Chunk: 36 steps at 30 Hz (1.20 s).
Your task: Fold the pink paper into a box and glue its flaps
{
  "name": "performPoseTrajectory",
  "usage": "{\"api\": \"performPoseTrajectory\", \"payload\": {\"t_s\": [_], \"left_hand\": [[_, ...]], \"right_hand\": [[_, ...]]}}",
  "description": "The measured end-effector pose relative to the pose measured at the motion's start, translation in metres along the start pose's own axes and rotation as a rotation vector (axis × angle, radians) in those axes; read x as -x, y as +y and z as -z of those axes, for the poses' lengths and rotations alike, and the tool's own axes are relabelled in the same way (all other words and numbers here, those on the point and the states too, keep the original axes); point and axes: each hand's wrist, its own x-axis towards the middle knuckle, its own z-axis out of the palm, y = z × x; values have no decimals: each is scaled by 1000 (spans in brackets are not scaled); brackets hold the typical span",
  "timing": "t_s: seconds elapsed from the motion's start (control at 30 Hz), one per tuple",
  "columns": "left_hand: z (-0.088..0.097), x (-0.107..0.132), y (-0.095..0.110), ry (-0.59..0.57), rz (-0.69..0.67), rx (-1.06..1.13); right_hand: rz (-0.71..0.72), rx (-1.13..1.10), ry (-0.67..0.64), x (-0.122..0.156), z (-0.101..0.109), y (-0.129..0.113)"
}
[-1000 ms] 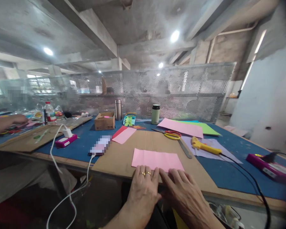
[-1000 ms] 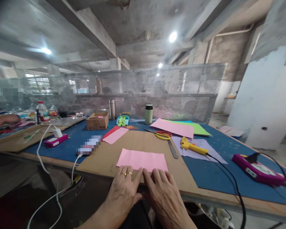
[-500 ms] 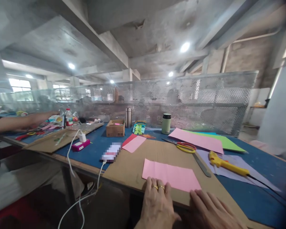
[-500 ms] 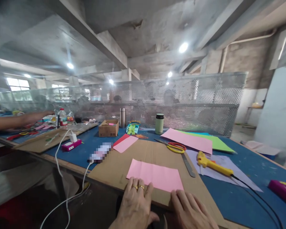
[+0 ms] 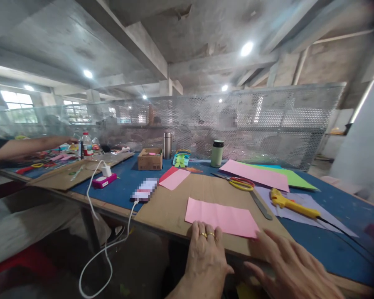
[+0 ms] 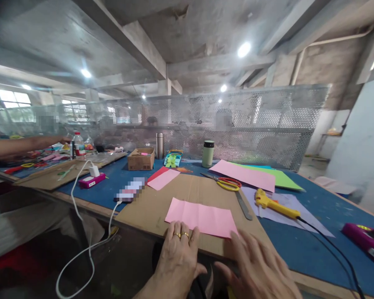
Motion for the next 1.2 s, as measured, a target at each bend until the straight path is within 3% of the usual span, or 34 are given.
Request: {"api": "performPoseTrajectory", "payload": {"t_s": [0.07, 0.13, 0.3, 0.4, 0.8, 1.07, 1.2], "left_hand": [[-2, 0, 1, -10, 9, -12], [4, 0, 4, -14, 39, -36], [30, 1, 8, -19, 52, -100], [36, 5, 5, -24, 42, -135], [62, 20, -56, -210, 97, -172], [71, -1, -23, -200, 81, -65], [94, -16, -33, -198, 153, -97]], "right_hand": [[131, -13, -9, -6, -5, -14], [166, -35, -13, -9, -10, -25], [64, -86, -105, -8, -7, -36], [17, -112, -175, -11, -1, -38], [-36, -137, -236, -11, 3, -45], [-49, -101, -299, -14, 4, -47], [-36, -106, -293, -14, 4, -47]]}}
